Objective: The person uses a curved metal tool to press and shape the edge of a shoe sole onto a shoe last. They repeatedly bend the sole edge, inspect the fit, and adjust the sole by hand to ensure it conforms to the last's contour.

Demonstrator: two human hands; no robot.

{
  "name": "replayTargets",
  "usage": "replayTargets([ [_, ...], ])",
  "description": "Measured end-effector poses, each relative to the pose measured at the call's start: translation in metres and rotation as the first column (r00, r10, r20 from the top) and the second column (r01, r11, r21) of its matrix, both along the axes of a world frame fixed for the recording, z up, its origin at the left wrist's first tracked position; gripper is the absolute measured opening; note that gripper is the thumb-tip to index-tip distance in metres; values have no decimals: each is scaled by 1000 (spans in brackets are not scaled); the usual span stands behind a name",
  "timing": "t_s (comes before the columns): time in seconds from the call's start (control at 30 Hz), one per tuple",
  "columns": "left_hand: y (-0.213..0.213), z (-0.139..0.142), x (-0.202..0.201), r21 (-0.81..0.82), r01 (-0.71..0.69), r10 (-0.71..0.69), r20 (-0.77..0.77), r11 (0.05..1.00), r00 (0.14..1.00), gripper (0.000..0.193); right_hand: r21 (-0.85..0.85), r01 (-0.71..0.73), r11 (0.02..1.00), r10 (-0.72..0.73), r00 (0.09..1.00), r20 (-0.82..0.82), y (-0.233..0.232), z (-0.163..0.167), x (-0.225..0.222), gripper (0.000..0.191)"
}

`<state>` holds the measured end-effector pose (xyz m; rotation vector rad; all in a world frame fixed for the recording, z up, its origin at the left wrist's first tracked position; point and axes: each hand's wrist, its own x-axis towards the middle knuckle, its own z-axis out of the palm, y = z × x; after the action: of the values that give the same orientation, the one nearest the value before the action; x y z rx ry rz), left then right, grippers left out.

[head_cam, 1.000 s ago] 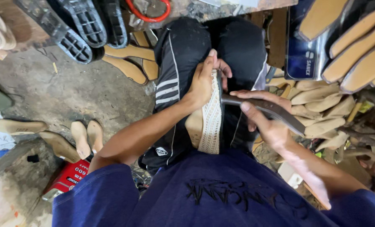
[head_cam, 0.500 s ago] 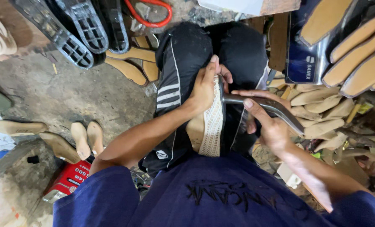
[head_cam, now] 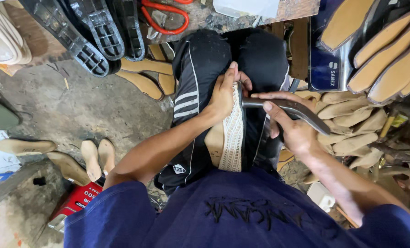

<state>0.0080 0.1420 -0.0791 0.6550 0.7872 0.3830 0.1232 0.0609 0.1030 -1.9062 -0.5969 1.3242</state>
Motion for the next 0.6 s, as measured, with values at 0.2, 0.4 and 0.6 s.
replayTargets([
  [0.2,-2,-5,2,6,-35,34,43,999,998,76,104,-287,952,253,932,260,14,5,7,23],
  [0.4,-3,-4,2,-83,-62,67,69,995,995,73,153,-519,841,442,822,358,42,7,25,22],
  [0.6,4,6,0,-10,-20,20,50,1000,999,76,22,-43,999,42,998,45,14,6,0,22],
])
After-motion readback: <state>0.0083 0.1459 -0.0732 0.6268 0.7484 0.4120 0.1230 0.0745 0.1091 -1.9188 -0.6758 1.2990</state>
